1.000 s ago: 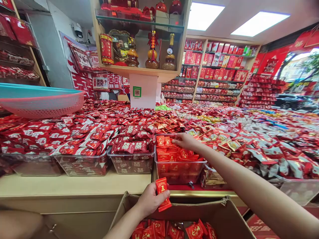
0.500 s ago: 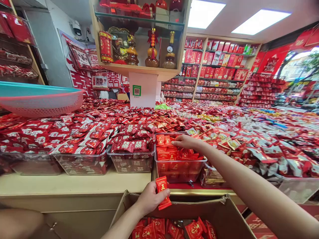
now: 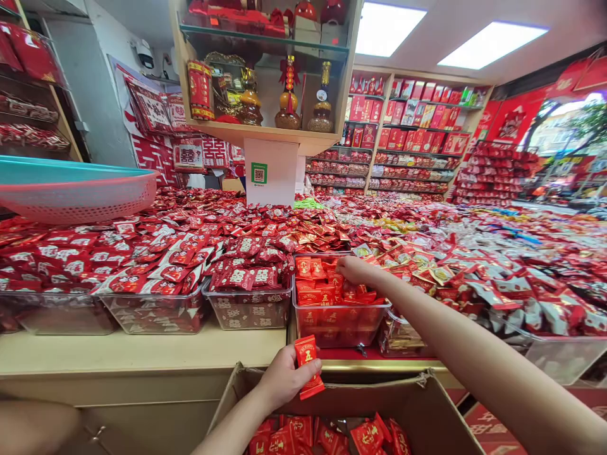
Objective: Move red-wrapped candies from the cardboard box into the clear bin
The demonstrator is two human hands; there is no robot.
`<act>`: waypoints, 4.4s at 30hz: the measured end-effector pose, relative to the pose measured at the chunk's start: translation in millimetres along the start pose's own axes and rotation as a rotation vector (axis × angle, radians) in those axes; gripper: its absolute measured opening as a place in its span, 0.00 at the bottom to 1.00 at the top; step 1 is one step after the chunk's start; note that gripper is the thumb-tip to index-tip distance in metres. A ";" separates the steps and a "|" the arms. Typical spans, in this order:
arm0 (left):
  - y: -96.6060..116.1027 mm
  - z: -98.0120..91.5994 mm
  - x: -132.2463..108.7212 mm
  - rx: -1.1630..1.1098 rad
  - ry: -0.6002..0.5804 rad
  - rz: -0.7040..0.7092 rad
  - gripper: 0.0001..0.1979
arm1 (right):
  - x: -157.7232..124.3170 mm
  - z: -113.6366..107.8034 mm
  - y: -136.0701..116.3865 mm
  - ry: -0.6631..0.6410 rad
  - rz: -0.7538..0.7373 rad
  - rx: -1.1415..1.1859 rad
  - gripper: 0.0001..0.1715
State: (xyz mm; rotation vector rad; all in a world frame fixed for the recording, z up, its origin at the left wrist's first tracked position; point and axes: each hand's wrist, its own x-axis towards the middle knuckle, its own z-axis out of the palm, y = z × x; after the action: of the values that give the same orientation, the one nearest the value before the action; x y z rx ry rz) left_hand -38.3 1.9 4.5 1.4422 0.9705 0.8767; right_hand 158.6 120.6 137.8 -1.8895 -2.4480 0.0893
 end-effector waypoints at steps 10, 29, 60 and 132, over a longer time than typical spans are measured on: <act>2.6 1.5 -0.6 -0.006 0.024 -0.029 0.16 | -6.1 14.4 -8.5 0.097 -0.102 -0.205 0.16; 0.5 1.3 -0.1 -0.019 0.007 -0.023 0.16 | -12.9 -21.2 -9.9 -0.348 -0.194 0.089 0.21; 2.1 0.9 -0.2 -0.005 0.019 -0.027 0.17 | -23.2 -11.7 -2.7 -0.147 -0.214 0.076 0.19; 141.2 -9.3 27.5 0.909 0.083 0.572 0.15 | -138.6 139.8 -51.8 0.130 -0.208 1.305 0.12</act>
State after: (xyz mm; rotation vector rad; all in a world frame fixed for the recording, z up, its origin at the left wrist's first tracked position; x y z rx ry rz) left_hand -24.2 27.0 145.8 2.5622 1.0951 0.9419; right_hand 133.5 -28.9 1.9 -0.9735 -1.6479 1.1490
